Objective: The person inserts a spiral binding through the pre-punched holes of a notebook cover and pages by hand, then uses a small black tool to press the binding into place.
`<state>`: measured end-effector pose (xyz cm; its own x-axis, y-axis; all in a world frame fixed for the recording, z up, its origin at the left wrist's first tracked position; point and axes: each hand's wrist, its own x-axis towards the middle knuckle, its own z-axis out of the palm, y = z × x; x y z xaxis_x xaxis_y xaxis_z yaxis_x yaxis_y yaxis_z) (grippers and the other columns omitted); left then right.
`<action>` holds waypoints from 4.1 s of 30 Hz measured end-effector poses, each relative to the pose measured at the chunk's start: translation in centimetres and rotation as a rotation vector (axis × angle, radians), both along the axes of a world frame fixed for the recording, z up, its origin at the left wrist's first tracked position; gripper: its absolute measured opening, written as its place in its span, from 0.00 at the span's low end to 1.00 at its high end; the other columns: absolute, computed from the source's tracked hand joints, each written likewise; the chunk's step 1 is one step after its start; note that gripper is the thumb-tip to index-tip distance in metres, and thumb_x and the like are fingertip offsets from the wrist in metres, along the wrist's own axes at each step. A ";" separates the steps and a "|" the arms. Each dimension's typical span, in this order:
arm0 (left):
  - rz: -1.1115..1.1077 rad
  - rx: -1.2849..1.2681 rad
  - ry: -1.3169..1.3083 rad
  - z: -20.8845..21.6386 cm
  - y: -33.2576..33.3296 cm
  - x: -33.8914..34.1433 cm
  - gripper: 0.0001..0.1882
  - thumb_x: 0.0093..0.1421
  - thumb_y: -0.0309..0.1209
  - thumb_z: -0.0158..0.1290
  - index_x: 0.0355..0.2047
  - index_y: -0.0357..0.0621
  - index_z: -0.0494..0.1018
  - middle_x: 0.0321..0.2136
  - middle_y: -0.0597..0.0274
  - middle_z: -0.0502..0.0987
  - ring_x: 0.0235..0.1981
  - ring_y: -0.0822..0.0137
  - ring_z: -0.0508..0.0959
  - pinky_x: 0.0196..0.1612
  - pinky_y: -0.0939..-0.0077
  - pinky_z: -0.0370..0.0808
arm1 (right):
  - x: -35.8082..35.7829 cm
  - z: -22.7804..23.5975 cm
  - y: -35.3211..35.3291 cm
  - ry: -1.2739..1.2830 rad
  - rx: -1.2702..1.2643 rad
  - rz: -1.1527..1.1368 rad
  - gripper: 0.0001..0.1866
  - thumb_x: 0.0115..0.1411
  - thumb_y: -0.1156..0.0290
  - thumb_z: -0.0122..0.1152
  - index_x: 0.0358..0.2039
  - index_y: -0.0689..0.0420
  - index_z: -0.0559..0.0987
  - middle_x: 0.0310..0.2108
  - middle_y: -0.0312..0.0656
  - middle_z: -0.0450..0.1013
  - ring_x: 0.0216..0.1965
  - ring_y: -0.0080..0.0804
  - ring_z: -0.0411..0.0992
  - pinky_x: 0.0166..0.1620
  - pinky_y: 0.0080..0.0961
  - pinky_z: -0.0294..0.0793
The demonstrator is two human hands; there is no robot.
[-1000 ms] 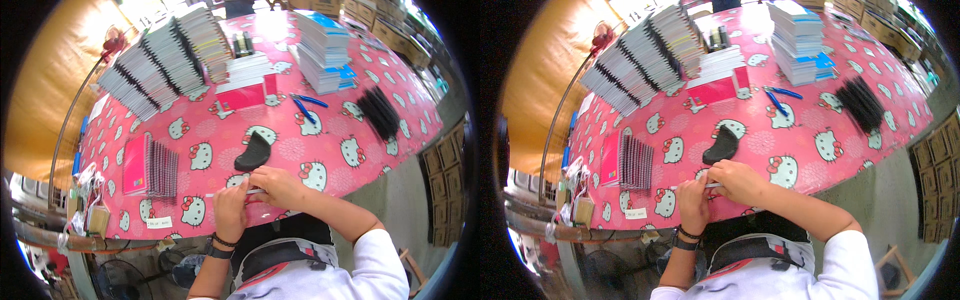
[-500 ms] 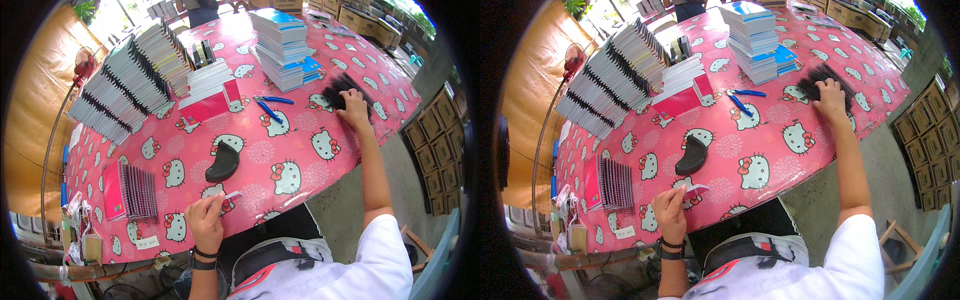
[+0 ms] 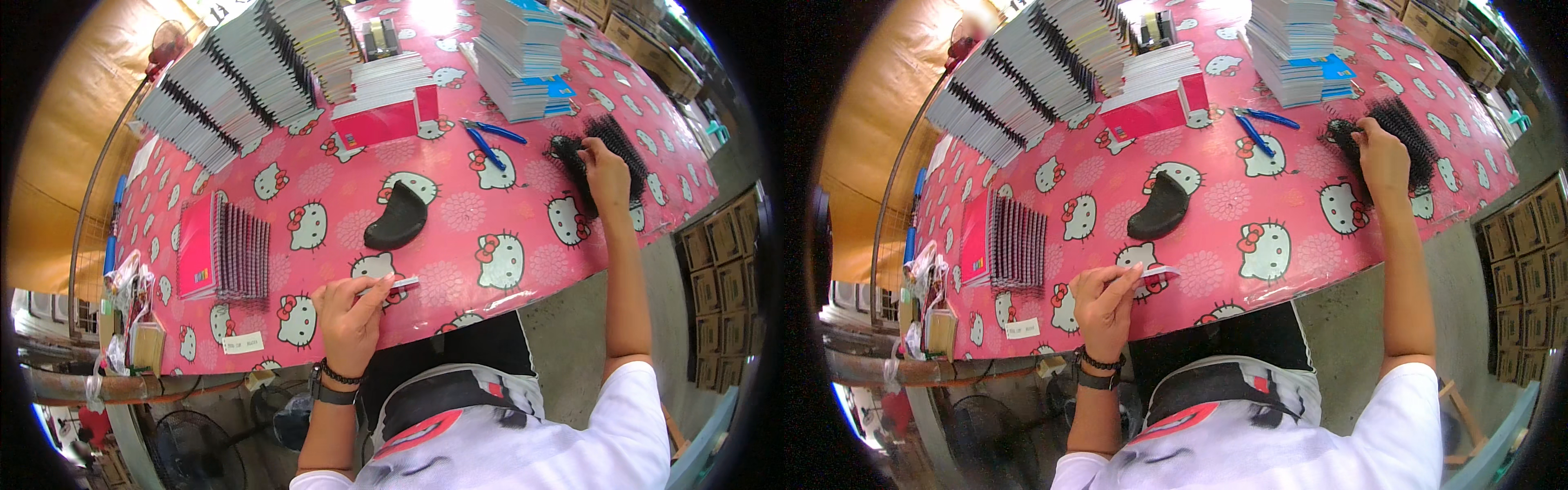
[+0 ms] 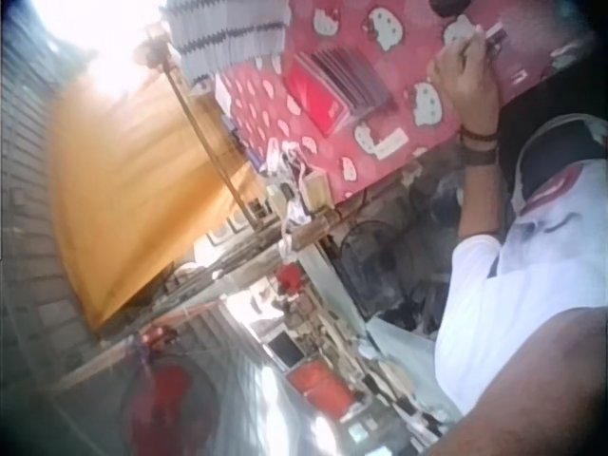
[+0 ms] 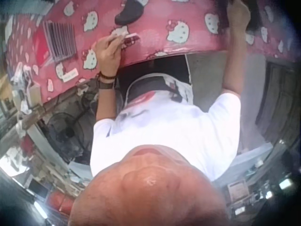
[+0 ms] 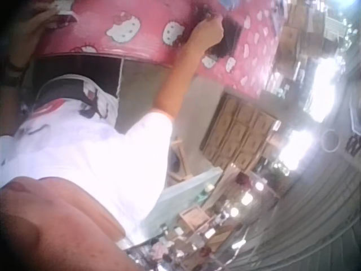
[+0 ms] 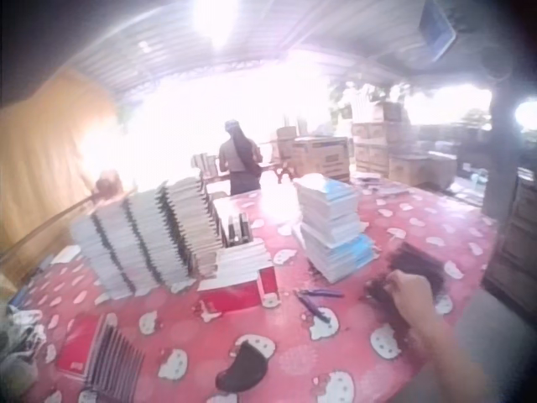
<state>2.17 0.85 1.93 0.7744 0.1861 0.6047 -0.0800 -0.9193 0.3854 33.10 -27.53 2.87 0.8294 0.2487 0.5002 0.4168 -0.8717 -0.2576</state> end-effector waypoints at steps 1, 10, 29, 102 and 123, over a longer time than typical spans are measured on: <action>0.001 -0.005 0.006 0.1 0.0 0.0 0.19 0.45 0.23 0.57 0.40 0.51 0.79 0.32 0.69 0.75 0.33 0.67 0.72 0.40 0.70 0.61 | -0.5 0.4 0.4 -0.015 0.038 0.033 0.11 0.56 0.70 0.58 0.40 0.57 0.75 0.32 0.48 0.77 0.34 0.44 0.76 0.37 0.32 0.73; 0.012 -0.040 0.026 0.7 0.3 0.4 0.15 0.49 0.25 0.58 0.38 0.52 0.79 0.29 0.71 0.75 0.32 0.68 0.71 0.39 0.71 0.60 | -13.1 2.8 9.6 0.801 0.412 0.970 0.16 0.57 0.77 0.48 0.47 0.58 0.72 0.36 0.47 0.72 0.41 0.36 0.71 0.45 0.31 0.69; -0.003 -0.066 0.031 1.2 0.2 0.3 0.13 0.47 0.25 0.60 0.36 0.51 0.79 0.26 0.69 0.75 0.30 0.68 0.72 0.37 0.72 0.61 | -14.4 0.9 12.3 0.523 0.341 1.198 0.12 0.44 0.84 0.59 0.31 0.58 0.76 0.33 0.42 0.70 0.40 0.43 0.70 0.42 0.33 0.70; 0.005 -0.018 0.104 -0.2 1.7 -0.1 0.14 0.37 0.37 0.66 0.25 0.53 0.75 0.24 0.73 0.73 0.34 0.69 0.72 0.53 0.56 0.53 | -13.6 -0.1 13.2 1.076 0.445 1.200 0.23 0.48 0.54 0.62 0.37 0.60 0.78 0.42 0.42 0.73 0.48 0.35 0.68 0.53 0.30 0.62; -0.076 -0.970 -0.003 -4.5 2.9 0.1 0.29 0.44 0.26 0.67 0.38 0.45 0.58 0.35 0.65 0.62 0.38 0.73 0.65 0.43 0.77 0.66 | -12.9 1.2 17.6 0.937 0.284 1.132 0.28 0.49 0.48 0.60 0.36 0.63 0.78 0.39 0.45 0.74 0.44 0.34 0.70 0.49 0.31 0.66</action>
<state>2.28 3.78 -2.56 0.8035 0.5541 0.2176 -0.1287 -0.1952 0.9723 20.22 -9.97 4.02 0.3075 0.9502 0.0506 0.4117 -0.0849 -0.9073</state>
